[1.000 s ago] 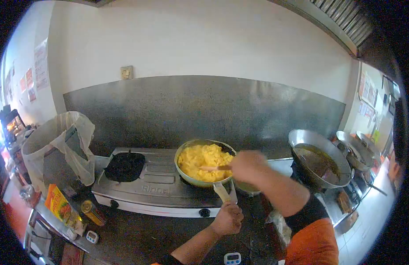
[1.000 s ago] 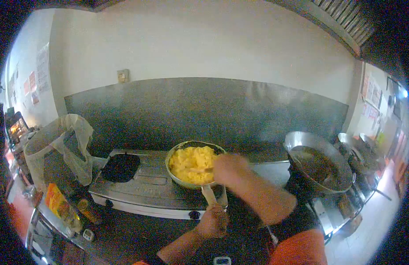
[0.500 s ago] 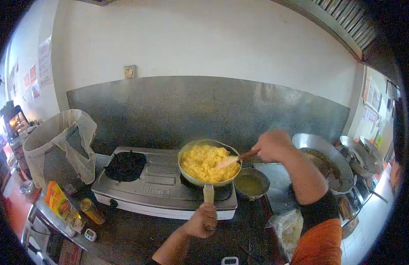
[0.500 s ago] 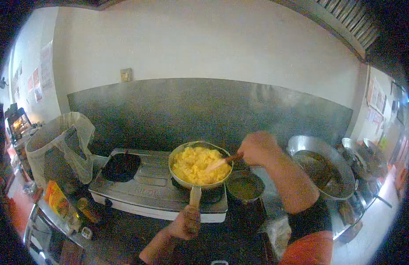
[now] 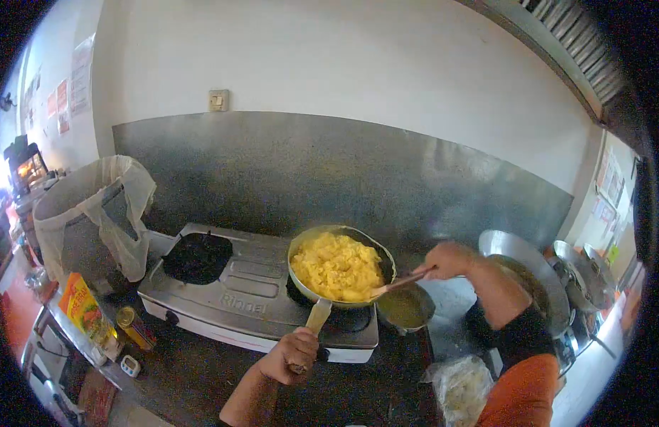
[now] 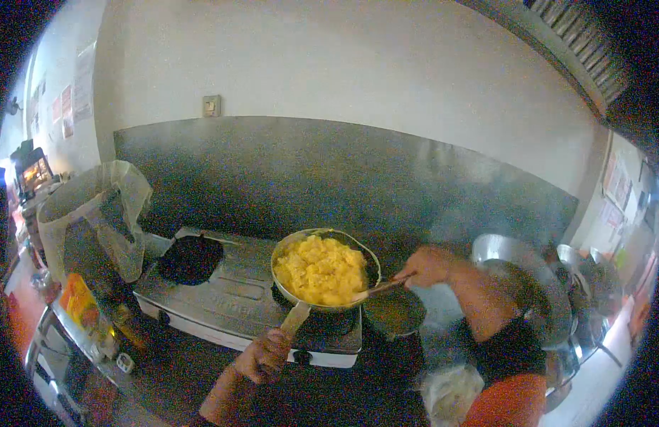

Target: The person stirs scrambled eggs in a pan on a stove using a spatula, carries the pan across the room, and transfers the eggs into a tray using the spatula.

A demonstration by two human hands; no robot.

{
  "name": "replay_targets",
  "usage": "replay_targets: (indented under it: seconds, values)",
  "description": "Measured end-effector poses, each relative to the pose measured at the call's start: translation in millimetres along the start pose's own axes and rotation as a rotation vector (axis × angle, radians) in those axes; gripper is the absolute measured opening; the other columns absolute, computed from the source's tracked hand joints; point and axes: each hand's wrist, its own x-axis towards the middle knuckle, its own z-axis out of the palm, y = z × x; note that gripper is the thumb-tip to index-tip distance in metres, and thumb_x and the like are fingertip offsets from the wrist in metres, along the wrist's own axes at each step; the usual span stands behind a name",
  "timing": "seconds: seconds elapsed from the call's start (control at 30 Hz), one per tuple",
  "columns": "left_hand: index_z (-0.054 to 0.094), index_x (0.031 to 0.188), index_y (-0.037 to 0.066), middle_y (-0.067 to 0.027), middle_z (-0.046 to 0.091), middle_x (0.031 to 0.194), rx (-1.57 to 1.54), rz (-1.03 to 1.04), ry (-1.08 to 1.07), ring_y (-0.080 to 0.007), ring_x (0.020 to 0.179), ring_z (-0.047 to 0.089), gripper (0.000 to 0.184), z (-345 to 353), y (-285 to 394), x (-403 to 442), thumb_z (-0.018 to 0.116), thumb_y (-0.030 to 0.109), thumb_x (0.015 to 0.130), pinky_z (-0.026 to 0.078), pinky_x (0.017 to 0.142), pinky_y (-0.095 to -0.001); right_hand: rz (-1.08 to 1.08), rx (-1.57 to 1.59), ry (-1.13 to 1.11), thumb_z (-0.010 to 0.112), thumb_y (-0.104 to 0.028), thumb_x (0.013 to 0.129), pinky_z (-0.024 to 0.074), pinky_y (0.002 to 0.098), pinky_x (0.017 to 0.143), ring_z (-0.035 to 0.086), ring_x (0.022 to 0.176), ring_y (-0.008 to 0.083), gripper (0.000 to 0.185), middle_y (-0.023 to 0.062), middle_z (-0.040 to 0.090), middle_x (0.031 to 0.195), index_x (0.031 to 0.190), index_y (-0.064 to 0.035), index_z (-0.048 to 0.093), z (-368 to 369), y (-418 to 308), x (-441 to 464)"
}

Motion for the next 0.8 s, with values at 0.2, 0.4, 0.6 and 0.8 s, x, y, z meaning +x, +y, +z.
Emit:
replay_targets:
  seconds: [0.2,0.4,0.6,0.8]
  values:
    - [0.037,0.048,0.01,0.0001,0.043,0.054,0.016,-0.064,0.035,-0.0223,0.059,0.046,0.023,13,6,6,0.059,0.006,0.043,0.035,0.069,-0.036,0.178,0.45,0.27,0.061,-0.03,0.076,0.044,0.03,0.058,0.057,0.056,0.0196,0.028,0.0078,0.062,0.068,0.103,-0.0227,0.061,74,-34,18]
    - [0.038,0.049,0.009,0.0,0.044,0.055,0.069,-0.091,-0.002,-0.0222,0.06,0.047,0.023,15,7,8,0.059,0.007,0.043,0.036,0.072,-0.0367,0.424,0.939,0.114,0.06,-0.027,0.079,0.033,0.021,0.04,0.041,0.043,0.0059,0.026,-0.0003,0.053,0.057,0.103,-0.0176,0.062,58,-16,29]
    - [0.038,0.049,0.009,-0.0012,0.044,0.055,-0.316,-0.57,0.181,-0.024,0.06,0.047,0.023,28,15,4,0.06,0.009,0.042,0.037,0.073,-0.0369,0.599,1.157,-0.025,0.06,-0.026,0.078,0.0338,0.022,0.04,0.042,0.043,0.0076,0.028,0.0021,0.055,0.06,0.106,-0.0178,0.06,39,22,14]
    - [0.044,0.054,0.01,-0.002,0.049,0.063,0.258,-0.021,0.018,-0.0233,0.07,0.051,0.022,63,-4,20,0.061,0.016,0.042,0.038,0.075,-0.038,0.507,0.099,0.207,0.052,-0.024,0.077,0.0494,0.0382,0.063,0.062,0.069,0.0264,0.026,0.0137,0.062,0.078,0.098,-0.0134,0.063,19,-61,20]
